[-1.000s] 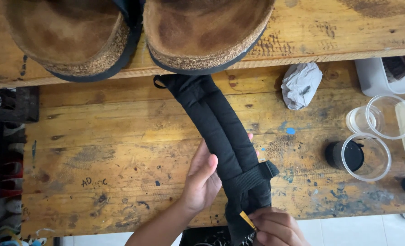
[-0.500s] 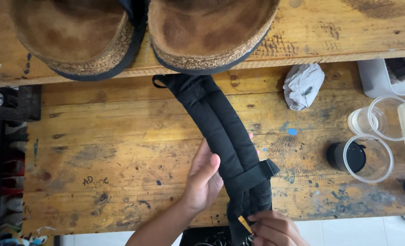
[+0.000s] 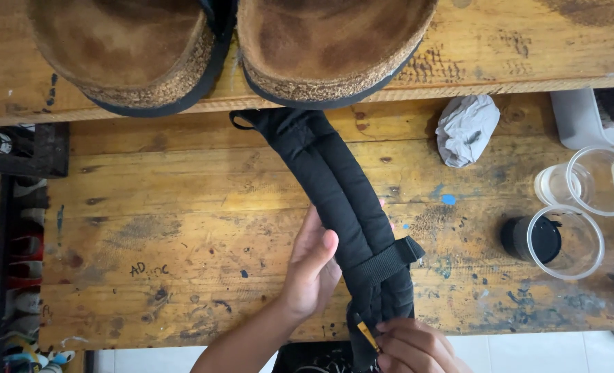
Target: The person paints a black fabric bag with black paint using a small brush. They repeatedly dip the brush into a container of paint and apply it to the bag's surface, focusing on the strap and buckle area.
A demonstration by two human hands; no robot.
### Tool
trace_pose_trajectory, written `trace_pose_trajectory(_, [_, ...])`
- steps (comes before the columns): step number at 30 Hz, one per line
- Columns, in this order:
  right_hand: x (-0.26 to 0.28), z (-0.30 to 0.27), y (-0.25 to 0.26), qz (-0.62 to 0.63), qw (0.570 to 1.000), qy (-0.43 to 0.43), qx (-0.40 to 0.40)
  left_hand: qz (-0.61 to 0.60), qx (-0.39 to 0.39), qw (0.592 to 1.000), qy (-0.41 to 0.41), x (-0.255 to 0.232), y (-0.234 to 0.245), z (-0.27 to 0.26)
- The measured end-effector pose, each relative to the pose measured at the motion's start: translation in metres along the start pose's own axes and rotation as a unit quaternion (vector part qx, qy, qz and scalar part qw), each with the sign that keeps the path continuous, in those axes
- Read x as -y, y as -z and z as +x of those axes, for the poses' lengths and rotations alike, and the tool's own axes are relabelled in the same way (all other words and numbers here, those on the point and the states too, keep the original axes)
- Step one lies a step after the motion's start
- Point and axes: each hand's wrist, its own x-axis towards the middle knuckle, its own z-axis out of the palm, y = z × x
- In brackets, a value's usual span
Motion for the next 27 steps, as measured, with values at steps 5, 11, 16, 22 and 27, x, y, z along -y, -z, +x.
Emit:
trace_pose_trajectory(5, [0.003,0.005,0.003,-0.043,0.999,-0.005,0.014,-0.003,-0.001,1.000,-0.002,0.002,0.001,0.000])
trace_pose_trajectory(11, [-0.039,-0.026,-0.024,0.024,0.976,0.081,-0.199,-0.038,0.005,0.999,0.008,0.008,0.010,-0.002])
trace_pose_trajectory(16, [-0.013,0.005,-0.018,-0.030,0.982,0.040,-0.182,-0.039,0.007,0.999,0.010,0.007,0.009,-0.002])
trace_pose_trajectory(22, [-0.008,-0.001,-0.003,-0.009,0.995,0.020,-0.101,-0.044,0.005,0.999,0.014,0.009,0.012,-0.002])
trace_pose_trajectory(27, [-0.014,-0.004,0.005,-0.038,0.999,0.038,0.005,-0.045,-0.005,0.999,0.013,0.008,0.007,-0.001])
